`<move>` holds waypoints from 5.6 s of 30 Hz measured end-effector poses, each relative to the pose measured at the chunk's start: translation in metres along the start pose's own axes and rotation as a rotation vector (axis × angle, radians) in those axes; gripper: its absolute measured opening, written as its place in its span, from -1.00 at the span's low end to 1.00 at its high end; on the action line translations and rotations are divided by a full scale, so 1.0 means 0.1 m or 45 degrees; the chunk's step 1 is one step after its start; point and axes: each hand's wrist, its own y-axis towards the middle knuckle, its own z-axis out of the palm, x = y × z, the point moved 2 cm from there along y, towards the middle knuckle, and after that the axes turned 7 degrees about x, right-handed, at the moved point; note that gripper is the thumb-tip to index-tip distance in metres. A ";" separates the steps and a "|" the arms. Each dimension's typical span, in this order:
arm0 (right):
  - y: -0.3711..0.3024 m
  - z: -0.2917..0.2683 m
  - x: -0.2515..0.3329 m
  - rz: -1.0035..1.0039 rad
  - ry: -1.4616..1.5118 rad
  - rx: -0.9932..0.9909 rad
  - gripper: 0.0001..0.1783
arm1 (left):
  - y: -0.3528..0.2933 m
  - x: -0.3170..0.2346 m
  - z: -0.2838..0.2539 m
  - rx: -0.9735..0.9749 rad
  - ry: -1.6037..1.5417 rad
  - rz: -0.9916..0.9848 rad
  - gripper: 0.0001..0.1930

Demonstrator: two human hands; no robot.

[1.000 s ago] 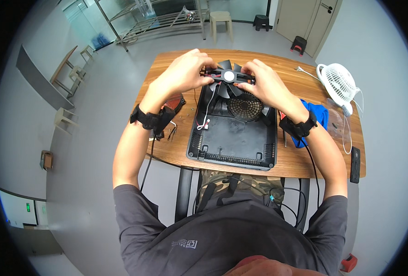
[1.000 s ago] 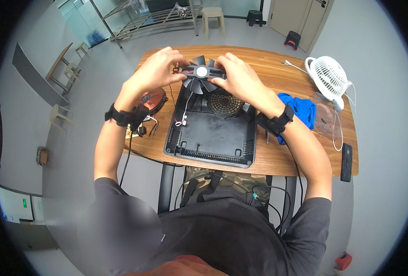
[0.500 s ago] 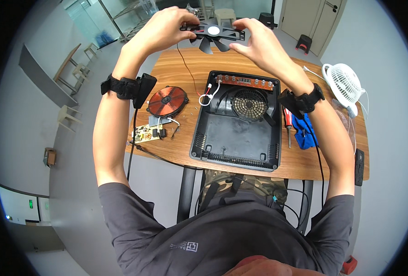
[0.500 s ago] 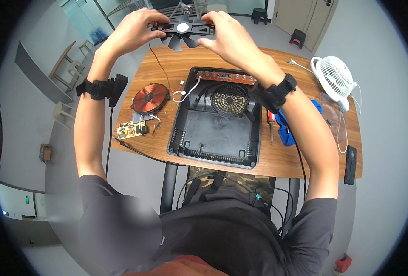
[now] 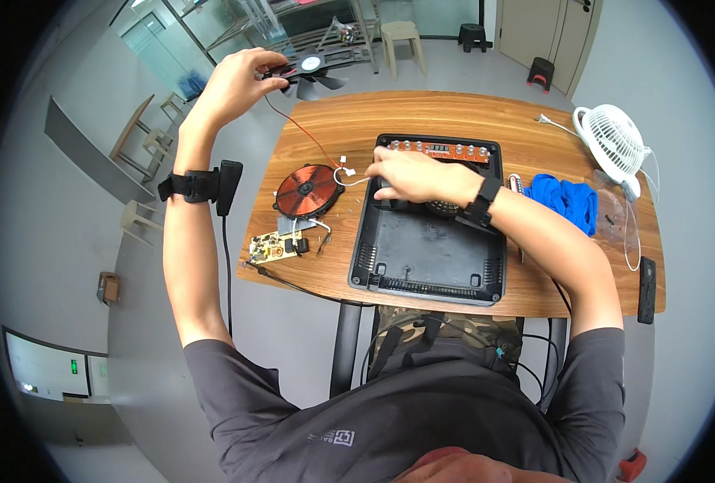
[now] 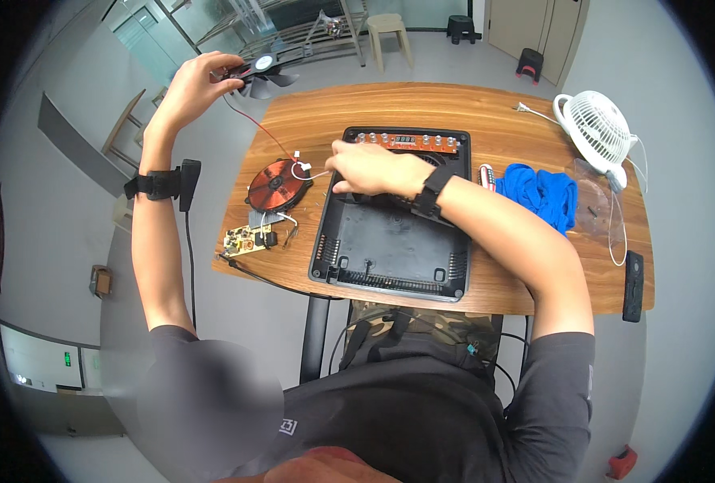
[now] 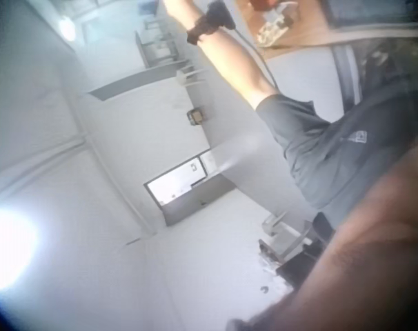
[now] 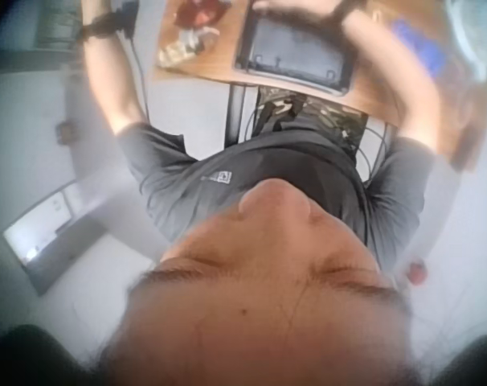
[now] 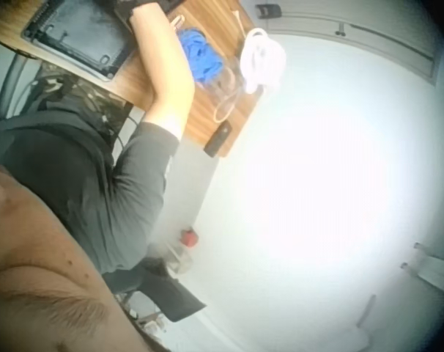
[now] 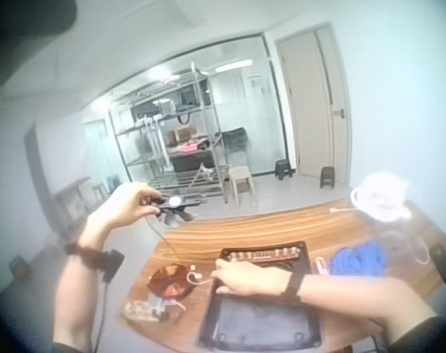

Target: The person disassembles a small electronic device on a wooden table. They use a screwdriver to remove screws, detach wires, and separate internal components including a copper-colored disc and circuit board.

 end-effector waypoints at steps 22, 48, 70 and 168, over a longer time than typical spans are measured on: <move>-0.13 -0.20 -0.14 0.004 0.141 -0.241 -0.72 | -0.09 1.39 1.04 0.124 0.078 -0.190 -0.64; -0.20 -0.01 -0.11 -0.083 0.189 -0.093 -0.76 | 0.07 1.18 2.81 0.566 -0.211 -0.198 -0.64; -1.30 -0.37 -0.63 0.636 -0.037 -0.272 -0.62 | 0.03 0.67 2.47 0.294 -0.329 -0.027 -0.66; -1.36 -0.86 -1.20 0.602 0.150 -1.075 -0.51 | 1.21 -1.20 2.28 0.677 -0.312 0.439 -0.70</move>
